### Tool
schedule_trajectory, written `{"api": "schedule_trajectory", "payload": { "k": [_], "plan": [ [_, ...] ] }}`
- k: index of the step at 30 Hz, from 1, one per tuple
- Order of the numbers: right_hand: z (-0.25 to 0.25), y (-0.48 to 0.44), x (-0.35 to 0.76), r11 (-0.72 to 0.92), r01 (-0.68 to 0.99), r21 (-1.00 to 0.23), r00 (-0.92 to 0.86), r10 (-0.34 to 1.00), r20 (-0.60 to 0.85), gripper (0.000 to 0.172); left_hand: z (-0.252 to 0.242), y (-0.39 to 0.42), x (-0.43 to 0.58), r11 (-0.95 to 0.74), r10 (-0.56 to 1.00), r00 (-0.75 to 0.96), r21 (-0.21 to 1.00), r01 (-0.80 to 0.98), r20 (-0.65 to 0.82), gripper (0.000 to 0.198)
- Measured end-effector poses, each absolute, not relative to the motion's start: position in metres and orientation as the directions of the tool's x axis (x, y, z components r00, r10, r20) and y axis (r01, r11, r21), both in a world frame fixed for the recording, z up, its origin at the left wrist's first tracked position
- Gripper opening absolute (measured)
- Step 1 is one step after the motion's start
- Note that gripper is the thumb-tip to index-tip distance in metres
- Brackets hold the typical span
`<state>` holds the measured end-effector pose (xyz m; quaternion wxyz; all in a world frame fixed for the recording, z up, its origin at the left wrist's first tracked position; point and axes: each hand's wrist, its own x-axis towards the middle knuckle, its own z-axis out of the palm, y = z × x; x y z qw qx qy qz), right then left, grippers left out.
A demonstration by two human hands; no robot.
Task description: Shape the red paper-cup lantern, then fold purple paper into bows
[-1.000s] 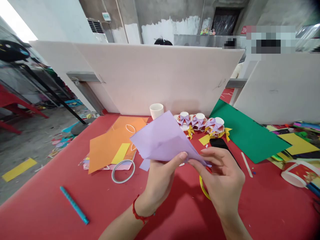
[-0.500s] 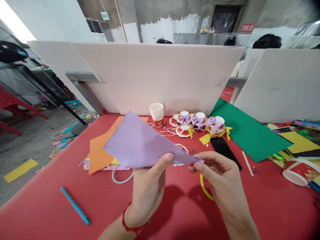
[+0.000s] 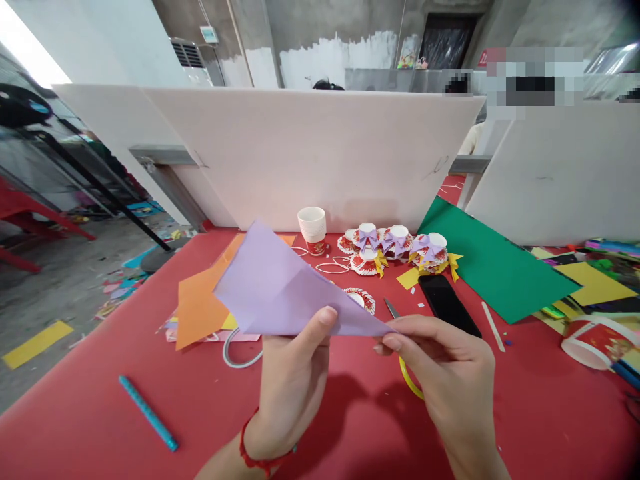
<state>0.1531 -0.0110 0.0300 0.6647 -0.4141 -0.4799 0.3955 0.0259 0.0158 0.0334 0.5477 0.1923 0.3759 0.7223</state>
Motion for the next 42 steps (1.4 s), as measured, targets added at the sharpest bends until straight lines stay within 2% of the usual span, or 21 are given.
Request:
{"api": "schedule_trajectory", "payload": {
  "k": [3,10,14,18,21,24,30,33,42],
  "plan": [
    [0.03,-0.012,0.153,0.349,-0.112,-0.931,0.221,0.922,0.319,0.031,0.034,0.015,0.026,-0.124,0.934,-0.332,0.756,-0.642,-0.129,0.064],
    [0.031,-0.013,0.153,0.369,-0.042,-0.928,0.243,0.905,0.349,0.03,0.034,0.018,0.027,-0.113,0.94,-0.321,0.779,-0.617,-0.118,0.051],
    [0.031,-0.014,0.151,0.398,-0.012,-0.917,0.266,0.886,0.381,0.029,0.032,0.018,0.028,-0.192,0.928,-0.37,0.805,-0.561,-0.036,0.04],
    [0.03,-0.016,0.15,0.415,0.0,-0.91,0.246,0.882,0.403,0.027,0.027,0.012,0.029,-0.102,0.975,-0.221,0.889,-0.447,0.0,0.018],
    [0.03,-0.017,0.149,0.417,0.012,-0.909,0.214,0.887,0.409,0.026,0.027,0.008,0.031,-0.053,0.986,-0.168,0.912,-0.406,-0.018,0.011],
    [0.03,-0.017,0.147,0.409,0.01,-0.912,0.198,0.894,0.403,0.025,0.03,0.007,0.031,-0.061,0.978,-0.207,0.889,-0.454,-0.038,0.011],
    [0.029,-0.018,0.146,0.438,-0.039,-0.898,0.171,0.889,0.426,0.025,0.033,0.005,0.029,-0.017,0.99,-0.129,0.853,-0.522,-0.059,0.014],
    [0.029,-0.019,0.147,0.458,-0.045,-0.888,0.148,0.882,0.448,0.025,0.032,0.003,0.028,-0.022,0.995,-0.092,0.85,-0.526,-0.031,0.015],
    [0.029,-0.021,0.147,0.44,-0.101,-0.892,0.175,0.891,0.42,0.026,0.032,0.004,0.029,-0.075,0.989,-0.151,0.88,-0.47,0.004,0.008]
  ]
}}
